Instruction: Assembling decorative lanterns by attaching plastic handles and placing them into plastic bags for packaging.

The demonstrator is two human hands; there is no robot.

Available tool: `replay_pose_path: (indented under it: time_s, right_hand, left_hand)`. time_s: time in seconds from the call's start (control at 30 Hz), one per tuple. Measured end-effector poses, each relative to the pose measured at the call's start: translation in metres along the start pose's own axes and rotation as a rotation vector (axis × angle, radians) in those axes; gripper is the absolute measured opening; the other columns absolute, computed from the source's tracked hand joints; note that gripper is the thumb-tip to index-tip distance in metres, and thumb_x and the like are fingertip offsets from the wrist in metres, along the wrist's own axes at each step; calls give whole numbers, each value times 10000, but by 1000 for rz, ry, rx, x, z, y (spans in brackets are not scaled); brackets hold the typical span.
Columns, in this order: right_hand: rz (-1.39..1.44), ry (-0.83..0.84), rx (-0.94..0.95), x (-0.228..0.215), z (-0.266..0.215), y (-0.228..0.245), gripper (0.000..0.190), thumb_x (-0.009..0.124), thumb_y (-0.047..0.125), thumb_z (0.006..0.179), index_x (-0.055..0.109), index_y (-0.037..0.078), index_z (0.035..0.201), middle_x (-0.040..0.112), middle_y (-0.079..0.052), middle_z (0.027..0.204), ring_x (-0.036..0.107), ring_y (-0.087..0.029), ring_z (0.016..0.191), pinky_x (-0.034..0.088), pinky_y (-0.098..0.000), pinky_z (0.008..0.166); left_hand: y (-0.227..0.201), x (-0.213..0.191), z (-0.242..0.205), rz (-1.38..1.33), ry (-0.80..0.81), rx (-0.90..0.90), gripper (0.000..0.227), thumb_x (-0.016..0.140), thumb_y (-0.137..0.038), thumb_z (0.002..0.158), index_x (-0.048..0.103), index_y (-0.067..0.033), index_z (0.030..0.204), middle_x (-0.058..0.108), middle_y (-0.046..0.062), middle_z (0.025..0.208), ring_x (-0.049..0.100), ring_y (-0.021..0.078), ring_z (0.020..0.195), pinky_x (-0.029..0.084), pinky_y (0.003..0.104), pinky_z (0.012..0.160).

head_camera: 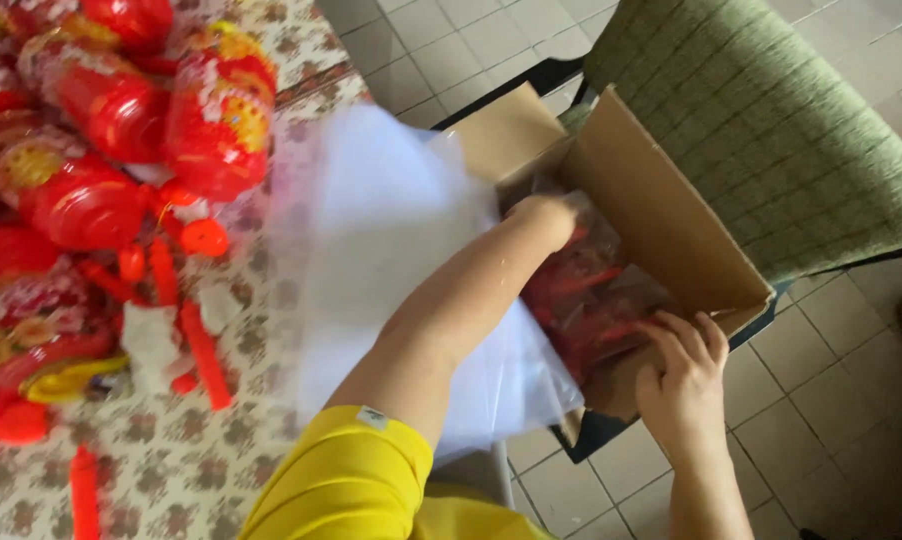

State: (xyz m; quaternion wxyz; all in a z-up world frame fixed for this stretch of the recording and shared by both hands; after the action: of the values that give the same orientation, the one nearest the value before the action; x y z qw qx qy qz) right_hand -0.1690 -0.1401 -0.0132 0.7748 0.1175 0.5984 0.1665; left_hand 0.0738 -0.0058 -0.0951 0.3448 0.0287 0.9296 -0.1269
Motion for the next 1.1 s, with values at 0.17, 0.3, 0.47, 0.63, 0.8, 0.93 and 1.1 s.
replay_pose_path:
  time_s: [0.17, 0.3, 0.47, 0.63, 0.8, 0.93, 1.1]
  right_hand:
    - [-175, 47, 135, 13, -1, -25, 562, 548, 84, 743, 737, 164, 1265, 637, -87, 1448, 466, -399, 1443, 190, -795, 1135]
    - [-226, -86, -96, -14, 21, 22, 382, 638, 128, 866, 774, 166, 1221, 692, -120, 1411, 553, -410, 1447, 310, -693, 1167]
    - [273, 239, 227, -17, 57, 115, 499, 526, 346, 977, 592, 112, 1413, 614, -49, 1457, 574, -273, 1299, 407, -422, 1077]
    - [410, 447, 149, 51, 80, 122, 617, 248, 474, 1070, 440, 109, 1529, 410, -203, 1581, 471, -419, 1365, 317, -533, 1172]
    - [589, 540, 415, 39, 96, 172, 637, 234, 533, 1053, 385, 184, 1564, 391, -159, 1598, 447, -367, 1387, 315, -511, 1192]
    - [829, 472, 778, 41, 86, 173, 574, 485, 465, 945, 433, 296, 1491, 544, 10, 1412, 526, -177, 1281, 414, -373, 1088]
    - [663, 378, 626, 17, 80, 211, 767, 550, 328, 880, 327, 225, 1606, 435, -30, 1594, 500, -224, 1369, 426, -382, 1078]
  left_hand:
    - [-14, -18, -53, 255, -288, 404, 548, 544, -102, 923, 459, -158, 1461, 556, -24, 1450, 613, 228, 1267, 567, 445, 932]
    - [44, -23, -166, 269, -459, 496, 556, 540, -317, 985, 430, -208, 1519, 583, 58, 1378, 665, 347, 1084, 569, 468, 751]
    - [198, -17, -296, -117, -1247, 436, 525, 721, -241, 908, 559, -46, 1368, 532, 213, 1389, 494, 399, 1313, 432, 525, 1105]
    - [259, 56, -344, -165, -1064, 185, 578, 687, -288, 946, 551, 22, 1414, 459, 392, 1434, 446, 551, 1372, 378, 601, 1133]
    - [258, 90, -340, 36, -1090, 232, 650, 729, -407, 890, 586, -68, 1426, 471, 330, 1479, 466, 539, 1371, 381, 641, 1109]
    - [248, 106, -342, -41, -780, 228, 700, 513, -463, 1027, 312, -71, 1571, 86, 305, 1658, 94, 450, 1525, 104, 593, 1257]
    - [221, 120, -390, -134, -823, 462, 567, 657, -280, 976, 519, 6, 1446, 391, 277, 1544, 273, 495, 1462, 424, 642, 1115]
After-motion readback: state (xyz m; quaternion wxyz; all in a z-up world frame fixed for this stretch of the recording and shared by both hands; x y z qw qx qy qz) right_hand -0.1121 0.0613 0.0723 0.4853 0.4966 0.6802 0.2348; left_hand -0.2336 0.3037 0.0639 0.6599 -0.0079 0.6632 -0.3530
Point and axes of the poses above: each hand's wrist, its own z-axis towards the middle knuckle, its own x-axis out of the palm, y = z × x, the point moved 6 cm from there along z, towards the middle knuckle
